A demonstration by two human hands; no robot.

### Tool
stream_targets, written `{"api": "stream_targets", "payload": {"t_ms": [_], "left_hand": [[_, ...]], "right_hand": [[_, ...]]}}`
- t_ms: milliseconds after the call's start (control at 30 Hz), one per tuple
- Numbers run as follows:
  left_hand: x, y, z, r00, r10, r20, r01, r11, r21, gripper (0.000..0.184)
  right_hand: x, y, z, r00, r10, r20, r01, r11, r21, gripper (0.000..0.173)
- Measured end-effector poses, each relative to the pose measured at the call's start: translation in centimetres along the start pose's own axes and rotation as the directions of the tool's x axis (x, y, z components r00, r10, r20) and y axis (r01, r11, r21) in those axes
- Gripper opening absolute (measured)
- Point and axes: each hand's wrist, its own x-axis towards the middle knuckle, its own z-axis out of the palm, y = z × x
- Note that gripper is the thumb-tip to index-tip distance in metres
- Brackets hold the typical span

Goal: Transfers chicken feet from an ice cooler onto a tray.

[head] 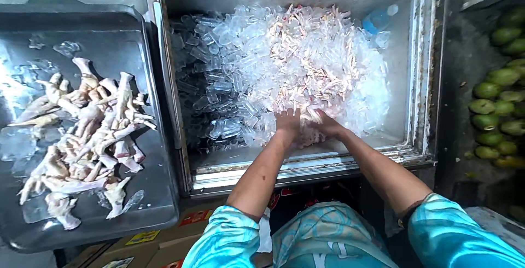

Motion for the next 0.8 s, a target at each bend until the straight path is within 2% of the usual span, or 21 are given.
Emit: {"api": "stream_targets", "payload": {"t_ms": [167,300,333,433,500,567,633,667,700,800], "left_hand": [[-0.6,-1.0,1.1,0.998,0.015,-0.055,-0.014,0.999,0.034,0.129],[-0.7,-1.5,1.3,0.993,0.062,-0.099,-0.06,0.998,0.021,0.091],[-0.7,-1.7,1.6,0.99,0.07,-0.119,-0.069,0.998,0.014,0.09],[-1.0,-2.3,2.2,0.983,0.084,-0.161,-0.08,0.996,0.029,0.106],[-1.2,-2.7,2.2,0.981,0.094,-0.169,-0.091,0.995,0.028,0.104],[-1.2,-3.0,2.1,0.972,0.116,-0.203,-0.115,0.993,0.017,0.074],[-0.9,-3.4,2.4,0.952,0.138,-0.272,-0.141,0.99,0.006,0.053],[-0.7,-3.6,2.4,0.947,0.143,-0.288,-0.154,0.988,-0.017,0.049],[-0.6,-3.8,2.2,0.95,0.15,-0.274,-0.169,0.985,-0.047,0.05],[-0.9,-4.2,1.2,0.964,0.177,-0.198,-0.208,0.967,-0.146,0.075]], "right_hand": [[0.7,-1.2,1.2,0.993,0.089,0.08,-0.105,0.97,0.22,0.089],[1.1,-3.0,1.9,0.993,0.094,0.076,-0.106,0.98,0.168,0.086],[1.1,-3.5,2.0,0.995,0.079,0.065,-0.086,0.988,0.126,0.085],[0.5,-5.1,2.3,0.997,0.07,0.043,-0.072,0.996,0.061,0.085],[0.7,-5.5,2.7,0.999,0.033,0.037,-0.036,0.996,0.079,0.083],[1.3,-5.4,3.3,1.0,0.0,0.011,-0.001,0.992,0.128,0.084],[1.6,-5.2,4.0,0.999,0.032,-0.023,-0.027,0.978,0.208,0.084],[1.8,-5.1,4.4,0.997,0.062,-0.035,-0.051,0.965,0.257,0.082],[1.9,-4.9,4.6,0.995,0.092,-0.045,-0.073,0.949,0.307,0.081],[1.6,-4.3,4.7,0.993,0.1,-0.057,-0.068,0.908,0.413,0.077]]}}
